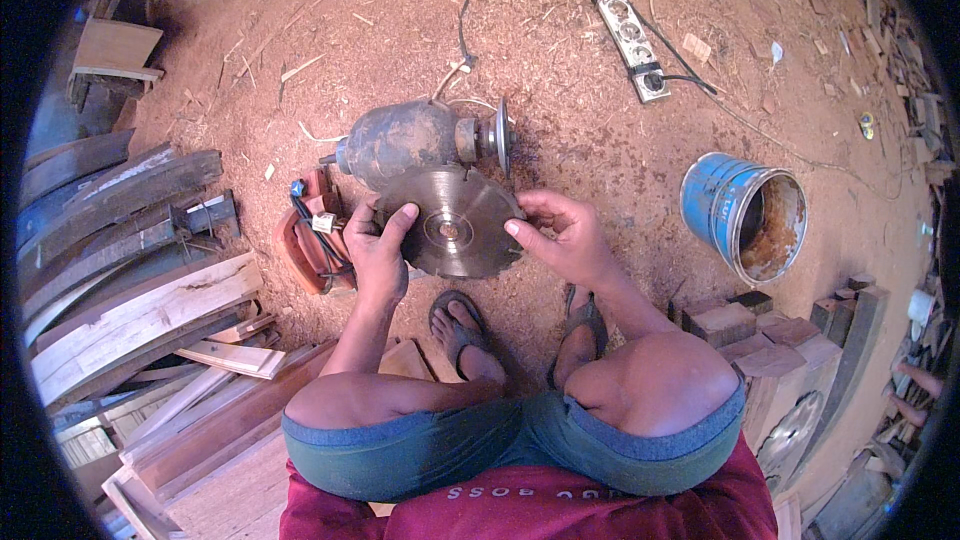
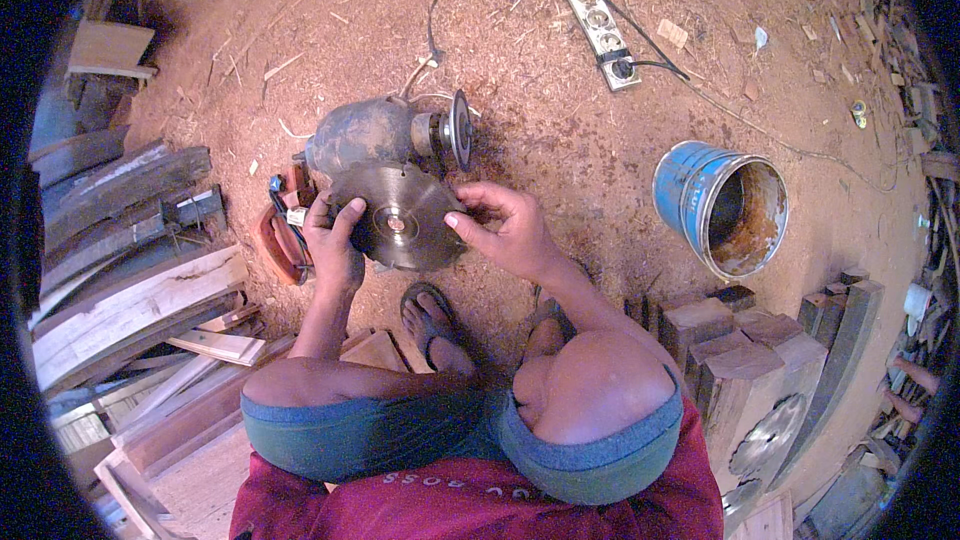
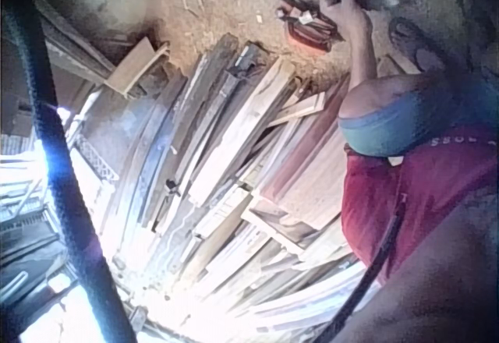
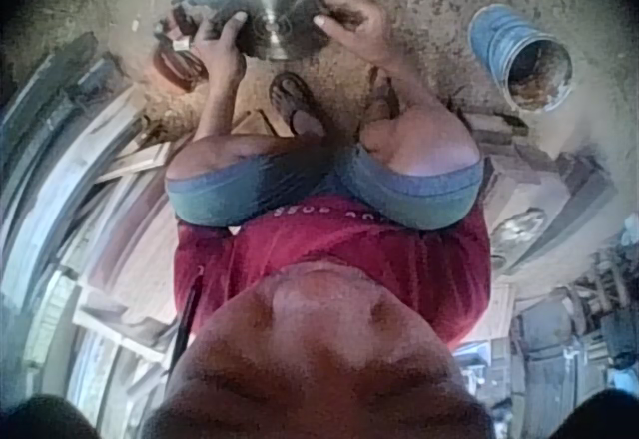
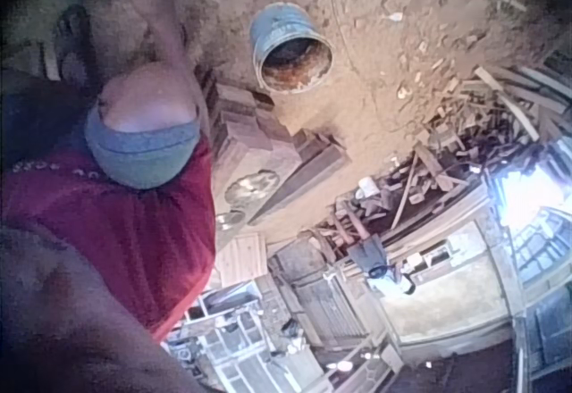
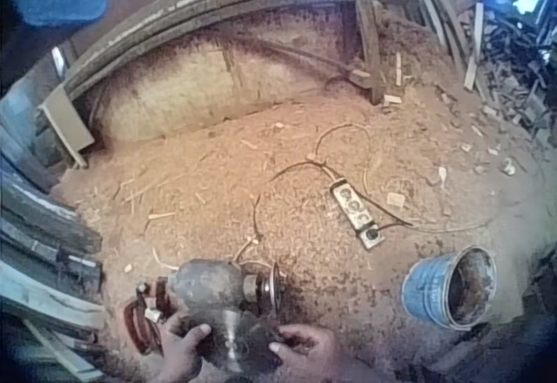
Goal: The person holds and turns a circular saw blade by hand, observing different sides and the edge of the blade while sitting on the ground.
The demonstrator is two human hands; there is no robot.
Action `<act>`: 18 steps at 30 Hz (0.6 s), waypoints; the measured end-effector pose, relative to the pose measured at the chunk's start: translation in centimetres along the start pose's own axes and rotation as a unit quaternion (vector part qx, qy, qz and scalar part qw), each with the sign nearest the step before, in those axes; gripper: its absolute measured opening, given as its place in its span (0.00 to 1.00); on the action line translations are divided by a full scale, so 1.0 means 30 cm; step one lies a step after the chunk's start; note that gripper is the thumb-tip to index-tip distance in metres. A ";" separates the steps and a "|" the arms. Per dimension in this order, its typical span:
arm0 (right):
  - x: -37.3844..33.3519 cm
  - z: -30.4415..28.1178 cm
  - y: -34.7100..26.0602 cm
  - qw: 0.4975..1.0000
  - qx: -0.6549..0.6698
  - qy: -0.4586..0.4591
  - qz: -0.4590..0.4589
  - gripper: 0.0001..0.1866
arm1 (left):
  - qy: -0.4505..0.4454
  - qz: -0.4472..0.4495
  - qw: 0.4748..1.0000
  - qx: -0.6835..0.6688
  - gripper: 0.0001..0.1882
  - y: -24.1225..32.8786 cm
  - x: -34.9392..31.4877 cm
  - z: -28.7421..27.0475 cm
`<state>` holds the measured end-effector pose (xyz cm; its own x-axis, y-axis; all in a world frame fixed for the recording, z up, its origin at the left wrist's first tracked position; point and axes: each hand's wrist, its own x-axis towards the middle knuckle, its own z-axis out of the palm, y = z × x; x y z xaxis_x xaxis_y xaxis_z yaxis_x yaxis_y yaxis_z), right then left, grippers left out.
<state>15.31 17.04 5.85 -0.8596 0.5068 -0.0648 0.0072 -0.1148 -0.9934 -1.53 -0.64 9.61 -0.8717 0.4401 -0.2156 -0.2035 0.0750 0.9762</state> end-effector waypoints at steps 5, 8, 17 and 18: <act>-0.005 0.007 -0.017 0.997 0.059 0.035 0.047 0.10 | -0.030 0.007 0.999 -0.033 0.14 -0.022 -0.024 -0.012; 0.004 -0.012 -0.052 0.997 -0.032 0.053 -0.053 0.08 | -0.081 0.050 0.995 0.001 0.14 -0.040 -0.018 -0.042; 0.020 -0.032 -0.085 0.979 -0.065 0.030 -0.191 0.07 | -0.072 0.086 0.994 -0.005 0.08 -0.039 -0.016 -0.027; 0.020 -0.033 -0.085 0.979 -0.065 0.029 -0.192 0.07 | -0.073 0.088 0.993 -0.005 0.08 -0.039 -0.017 -0.026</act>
<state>15.28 18.49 8.24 -0.7811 0.5400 0.3134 -0.2413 0.2019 -0.9492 -1.20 -1.64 8.56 -0.8199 0.5714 -0.0353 -0.0592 -0.0232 0.9980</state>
